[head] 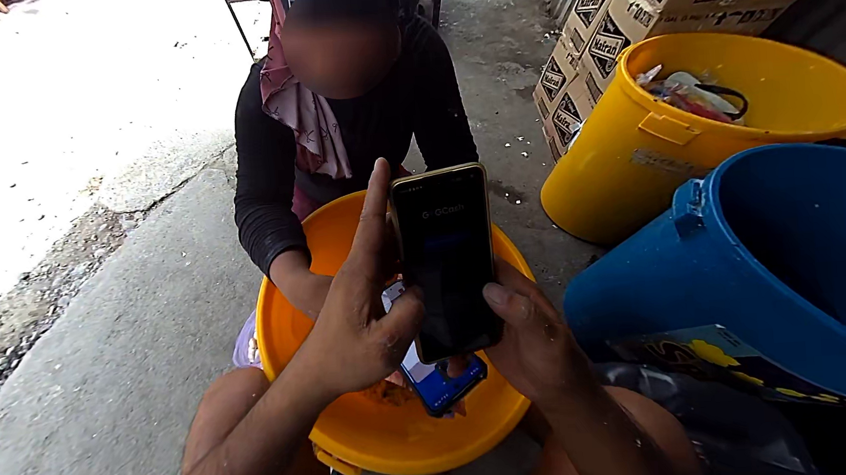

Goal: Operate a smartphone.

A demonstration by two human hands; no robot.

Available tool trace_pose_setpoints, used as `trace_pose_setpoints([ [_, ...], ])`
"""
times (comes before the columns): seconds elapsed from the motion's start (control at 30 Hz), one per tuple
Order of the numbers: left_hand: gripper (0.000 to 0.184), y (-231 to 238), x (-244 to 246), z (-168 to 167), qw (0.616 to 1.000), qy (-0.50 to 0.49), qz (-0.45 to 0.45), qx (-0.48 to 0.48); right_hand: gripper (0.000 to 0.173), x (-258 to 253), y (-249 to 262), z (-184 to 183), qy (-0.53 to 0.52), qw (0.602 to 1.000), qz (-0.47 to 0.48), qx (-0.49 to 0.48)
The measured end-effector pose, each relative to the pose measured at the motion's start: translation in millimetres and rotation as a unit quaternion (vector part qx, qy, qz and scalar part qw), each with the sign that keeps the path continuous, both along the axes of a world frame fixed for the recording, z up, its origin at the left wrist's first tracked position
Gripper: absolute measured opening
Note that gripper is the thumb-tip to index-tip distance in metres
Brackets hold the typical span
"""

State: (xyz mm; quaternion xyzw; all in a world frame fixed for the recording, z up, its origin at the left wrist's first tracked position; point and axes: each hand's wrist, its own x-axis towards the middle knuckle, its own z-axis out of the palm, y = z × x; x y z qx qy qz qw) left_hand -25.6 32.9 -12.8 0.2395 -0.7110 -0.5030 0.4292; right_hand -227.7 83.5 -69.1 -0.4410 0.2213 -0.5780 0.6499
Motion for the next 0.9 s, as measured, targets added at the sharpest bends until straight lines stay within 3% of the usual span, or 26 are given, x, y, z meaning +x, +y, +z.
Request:
trace_pose_setpoints([
  [0.3,0.105,9,-11,-11,0.997,0.018,-0.044,0.061,0.046,-1,2,0,-0.053,0.998,0.002,-0.022],
  [0.53,0.093,15,-26,-18,0.995,0.06,0.055,0.05,0.067,8,9,3,0.039,0.998,-0.025,-0.052],
  [0.9,0.093,18,-23,-18,0.996,0.071,0.022,0.055,0.061,12,7,9,0.094,0.991,-0.093,-0.034],
])
